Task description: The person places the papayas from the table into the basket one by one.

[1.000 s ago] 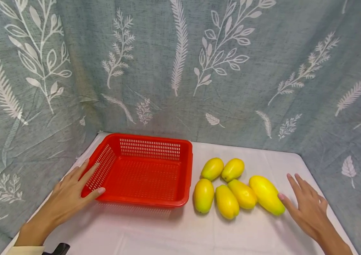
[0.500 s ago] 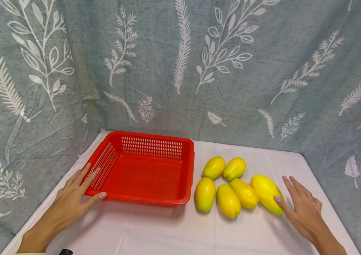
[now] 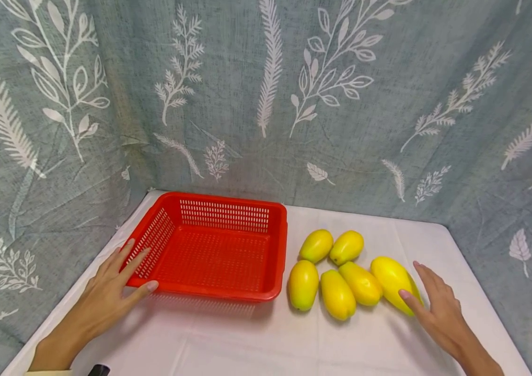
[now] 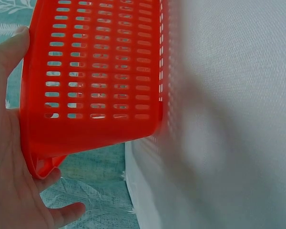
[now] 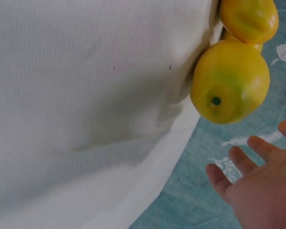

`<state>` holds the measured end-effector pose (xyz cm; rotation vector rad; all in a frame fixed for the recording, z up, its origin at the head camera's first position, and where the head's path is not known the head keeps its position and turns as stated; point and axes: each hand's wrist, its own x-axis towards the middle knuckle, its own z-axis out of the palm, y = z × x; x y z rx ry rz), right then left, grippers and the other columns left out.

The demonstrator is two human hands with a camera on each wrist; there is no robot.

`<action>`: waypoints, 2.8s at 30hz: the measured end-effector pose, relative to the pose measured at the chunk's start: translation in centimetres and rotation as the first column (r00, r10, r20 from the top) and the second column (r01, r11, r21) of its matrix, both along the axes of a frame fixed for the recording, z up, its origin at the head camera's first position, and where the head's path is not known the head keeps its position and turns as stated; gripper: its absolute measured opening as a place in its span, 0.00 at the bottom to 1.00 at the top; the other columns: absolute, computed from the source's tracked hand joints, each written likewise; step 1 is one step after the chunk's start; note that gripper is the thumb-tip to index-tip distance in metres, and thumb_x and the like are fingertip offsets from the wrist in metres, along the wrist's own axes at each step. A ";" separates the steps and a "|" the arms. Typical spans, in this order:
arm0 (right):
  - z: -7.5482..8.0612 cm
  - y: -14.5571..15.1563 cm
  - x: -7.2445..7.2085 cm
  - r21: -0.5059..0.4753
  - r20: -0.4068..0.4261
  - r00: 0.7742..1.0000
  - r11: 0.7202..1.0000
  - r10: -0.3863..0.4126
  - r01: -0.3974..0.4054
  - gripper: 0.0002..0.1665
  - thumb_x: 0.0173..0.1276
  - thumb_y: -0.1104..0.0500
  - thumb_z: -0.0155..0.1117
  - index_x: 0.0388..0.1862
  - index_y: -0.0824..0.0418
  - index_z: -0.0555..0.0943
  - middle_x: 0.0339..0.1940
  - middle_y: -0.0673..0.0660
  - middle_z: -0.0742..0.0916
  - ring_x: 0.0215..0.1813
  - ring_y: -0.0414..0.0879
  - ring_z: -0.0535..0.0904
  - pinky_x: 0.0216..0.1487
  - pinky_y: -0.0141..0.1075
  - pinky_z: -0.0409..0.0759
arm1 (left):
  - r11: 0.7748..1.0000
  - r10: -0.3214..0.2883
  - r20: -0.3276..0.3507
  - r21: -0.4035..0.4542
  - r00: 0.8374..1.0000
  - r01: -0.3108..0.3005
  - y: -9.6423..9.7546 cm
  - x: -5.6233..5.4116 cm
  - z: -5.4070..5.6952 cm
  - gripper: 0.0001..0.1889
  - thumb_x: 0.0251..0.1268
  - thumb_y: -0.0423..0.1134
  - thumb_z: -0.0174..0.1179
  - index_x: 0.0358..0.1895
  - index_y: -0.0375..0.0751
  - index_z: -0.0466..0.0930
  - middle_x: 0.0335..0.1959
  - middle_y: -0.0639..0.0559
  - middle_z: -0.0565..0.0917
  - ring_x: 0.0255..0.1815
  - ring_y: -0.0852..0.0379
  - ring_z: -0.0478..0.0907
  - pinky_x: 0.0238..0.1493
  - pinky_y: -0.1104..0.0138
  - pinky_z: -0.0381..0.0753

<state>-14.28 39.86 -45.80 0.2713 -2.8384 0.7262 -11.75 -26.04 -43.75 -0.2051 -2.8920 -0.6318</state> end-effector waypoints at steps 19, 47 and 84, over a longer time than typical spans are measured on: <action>0.0 -1.5 -2.2 -0.065 0.331 0.942 0.994 -0.059 0.085 0.62 0.79 0.36 0.62 0.87 0.71 0.40 0.79 0.87 0.55 0.78 0.86 0.51 0.70 0.80 0.53 | 1.000 0.009 -0.001 0.018 1.000 -0.009 0.0 0.1 0.0 0.45 0.72 0.66 0.61 0.83 0.42 0.63 0.89 0.41 0.46 0.84 0.29 0.48 0.61 0.17 0.58; -0.8 -2.0 -1.8 -0.149 0.237 0.967 0.980 -0.096 0.134 0.59 0.78 0.41 0.65 0.85 0.75 0.44 0.79 0.86 0.57 0.77 0.86 0.54 0.71 0.79 0.54 | 1.000 0.021 -0.026 0.023 0.999 -0.021 0.2 0.0 -0.2 0.43 0.73 0.66 0.61 0.82 0.43 0.66 0.89 0.42 0.48 0.85 0.29 0.48 0.60 0.16 0.61; 6.2 -12.4 0.5 -0.331 0.157 0.985 0.944 0.071 -0.016 0.51 0.81 0.46 0.65 0.90 0.42 0.46 0.82 0.63 0.66 0.64 0.48 0.70 0.50 0.18 0.73 | 0.999 0.030 -0.013 0.025 0.999 -0.030 -0.1 0.2 -0.2 0.42 0.73 0.67 0.59 0.82 0.46 0.67 0.89 0.42 0.49 0.86 0.33 0.46 0.69 0.21 0.49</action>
